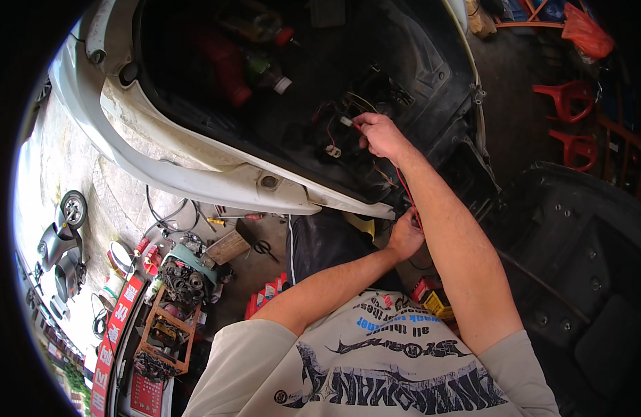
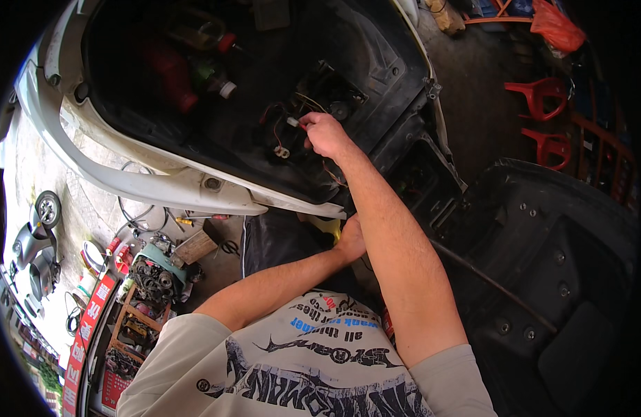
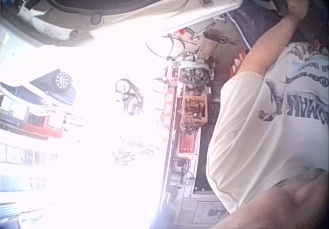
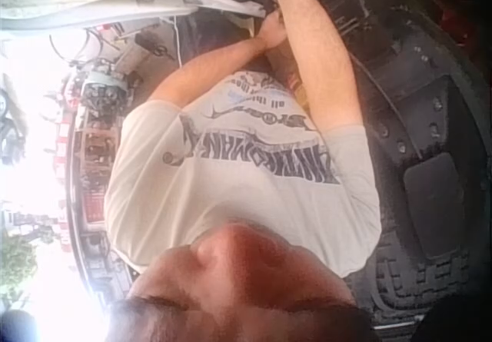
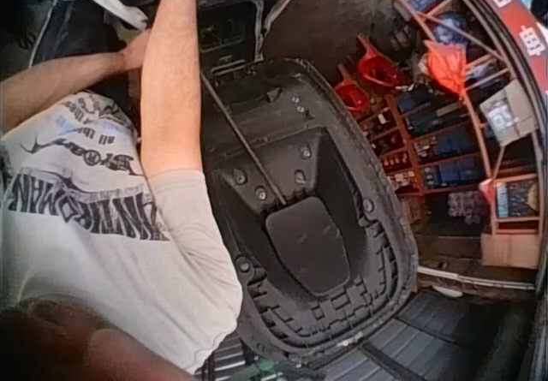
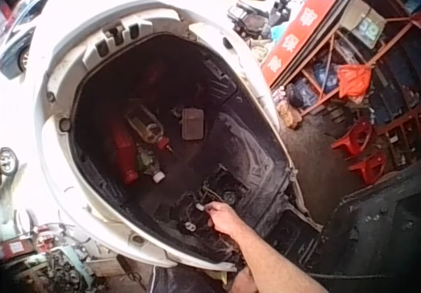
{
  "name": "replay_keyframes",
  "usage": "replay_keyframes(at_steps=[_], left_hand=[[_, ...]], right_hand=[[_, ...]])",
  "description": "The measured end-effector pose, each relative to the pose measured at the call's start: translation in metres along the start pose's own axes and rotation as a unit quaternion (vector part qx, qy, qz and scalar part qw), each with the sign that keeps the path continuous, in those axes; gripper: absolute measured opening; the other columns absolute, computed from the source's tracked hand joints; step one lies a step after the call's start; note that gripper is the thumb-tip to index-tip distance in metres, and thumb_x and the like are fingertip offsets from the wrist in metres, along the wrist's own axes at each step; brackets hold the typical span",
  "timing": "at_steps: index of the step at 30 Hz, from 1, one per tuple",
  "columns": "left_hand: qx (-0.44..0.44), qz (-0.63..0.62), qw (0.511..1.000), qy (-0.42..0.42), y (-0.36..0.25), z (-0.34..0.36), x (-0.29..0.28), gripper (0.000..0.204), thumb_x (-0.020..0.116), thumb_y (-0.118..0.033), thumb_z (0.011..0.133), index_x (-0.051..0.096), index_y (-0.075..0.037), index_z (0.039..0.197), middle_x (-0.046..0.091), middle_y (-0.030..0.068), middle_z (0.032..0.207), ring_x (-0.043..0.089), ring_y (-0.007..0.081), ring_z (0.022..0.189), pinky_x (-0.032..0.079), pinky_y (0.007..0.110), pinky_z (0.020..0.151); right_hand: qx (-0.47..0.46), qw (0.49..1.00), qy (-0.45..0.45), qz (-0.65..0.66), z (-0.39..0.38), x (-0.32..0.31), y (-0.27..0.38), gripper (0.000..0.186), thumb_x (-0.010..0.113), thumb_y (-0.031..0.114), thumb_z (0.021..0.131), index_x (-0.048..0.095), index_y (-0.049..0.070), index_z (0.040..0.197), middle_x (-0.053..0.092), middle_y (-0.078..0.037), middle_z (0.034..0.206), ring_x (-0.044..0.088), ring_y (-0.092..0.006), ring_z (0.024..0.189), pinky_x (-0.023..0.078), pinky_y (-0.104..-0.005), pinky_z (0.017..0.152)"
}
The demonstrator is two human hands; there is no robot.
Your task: Inspecting and manipulating electrical wiring and connectors inside a motorcycle compartment.
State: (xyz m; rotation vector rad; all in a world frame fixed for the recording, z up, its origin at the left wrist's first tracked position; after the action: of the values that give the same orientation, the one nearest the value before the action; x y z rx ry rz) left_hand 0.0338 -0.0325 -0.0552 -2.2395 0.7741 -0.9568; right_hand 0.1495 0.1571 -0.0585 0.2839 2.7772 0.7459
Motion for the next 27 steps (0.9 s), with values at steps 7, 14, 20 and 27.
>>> replay_keyframes(at_steps=[7, 14, 20, 27], left_hand=[[-0.025, -0.015, 1.0, -0.003, 0.007, 0.001, 0.001, 0.056, 0.065, -0.004, 0.076, 0.042, 0.001, 0.127, 0.069, 0.0145, 0.086, 0.068, 0.0177, 0.075, 0.052, 0.029, 0.07], [-0.018, -0.018, 1.0, -0.001, 0.002, 0.0, 0.0, 0.055, 0.064, -0.002, 0.077, 0.042, 0.002, 0.127, 0.068, 0.0136, 0.086, 0.067, 0.015, 0.072, 0.052, 0.028, 0.068], [0.006, -0.018, 1.0, 0.003, -0.002, 0.0, 0.0, 0.054, 0.066, -0.005, 0.077, 0.043, 0.002, 0.126, 0.068, 0.0127, 0.088, 0.066, 0.015, 0.073, 0.052, 0.027, 0.068], [0.017, -0.01, 1.0, -0.006, -0.001, 0.0, 0.0, 0.054, 0.069, -0.011, 0.078, 0.044, 0.002, 0.125, 0.067, 0.0124, 0.087, 0.066, 0.0154, 0.074, 0.052, 0.027, 0.069]], right_hand=[[0.014, 0.999, 0.033, 0.035, -0.006, 0.002, 0.003, 0.034, 0.04, 0.007, 0.091, 0.054, 0.008, 0.122, 0.054, -0.004, 0.062, 0.034, -0.0065, 0.038, 0.025, -0.0234, 0.035], [0.017, 0.999, 0.033, 0.037, -0.009, 0.003, 0.004, 0.034, 0.041, 0.008, 0.09, 0.054, 0.008, 0.121, 0.055, -0.005, 0.063, 0.035, -0.0064, 0.039, 0.025, -0.023, 0.036], [0.008, 0.999, 0.024, 0.028, -0.007, 0.004, 0.004, 0.032, 0.042, 0.009, 0.09, 0.055, 0.008, 0.119, 0.056, -0.005, 0.063, 0.037, -0.0069, 0.04, 0.027, -0.023, 0.036], [0.017, 0.999, 0.017, 0.023, -0.007, 0.007, 0.005, 0.033, 0.042, 0.009, 0.088, 0.055, 0.008, 0.119, 0.056, -0.005, 0.064, 0.038, -0.0075, 0.041, 0.028, -0.0238, 0.037]])
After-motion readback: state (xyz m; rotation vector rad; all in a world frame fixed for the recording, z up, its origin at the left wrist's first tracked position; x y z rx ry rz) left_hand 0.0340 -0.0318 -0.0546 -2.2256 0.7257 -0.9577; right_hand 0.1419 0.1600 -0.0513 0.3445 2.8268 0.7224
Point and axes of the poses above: each hand's wrist, its own z-axis towards the middle knuckle, its own x-axis out of the palm, y = z × x, the point moved 4 cm from there along z, towards the middle knuckle
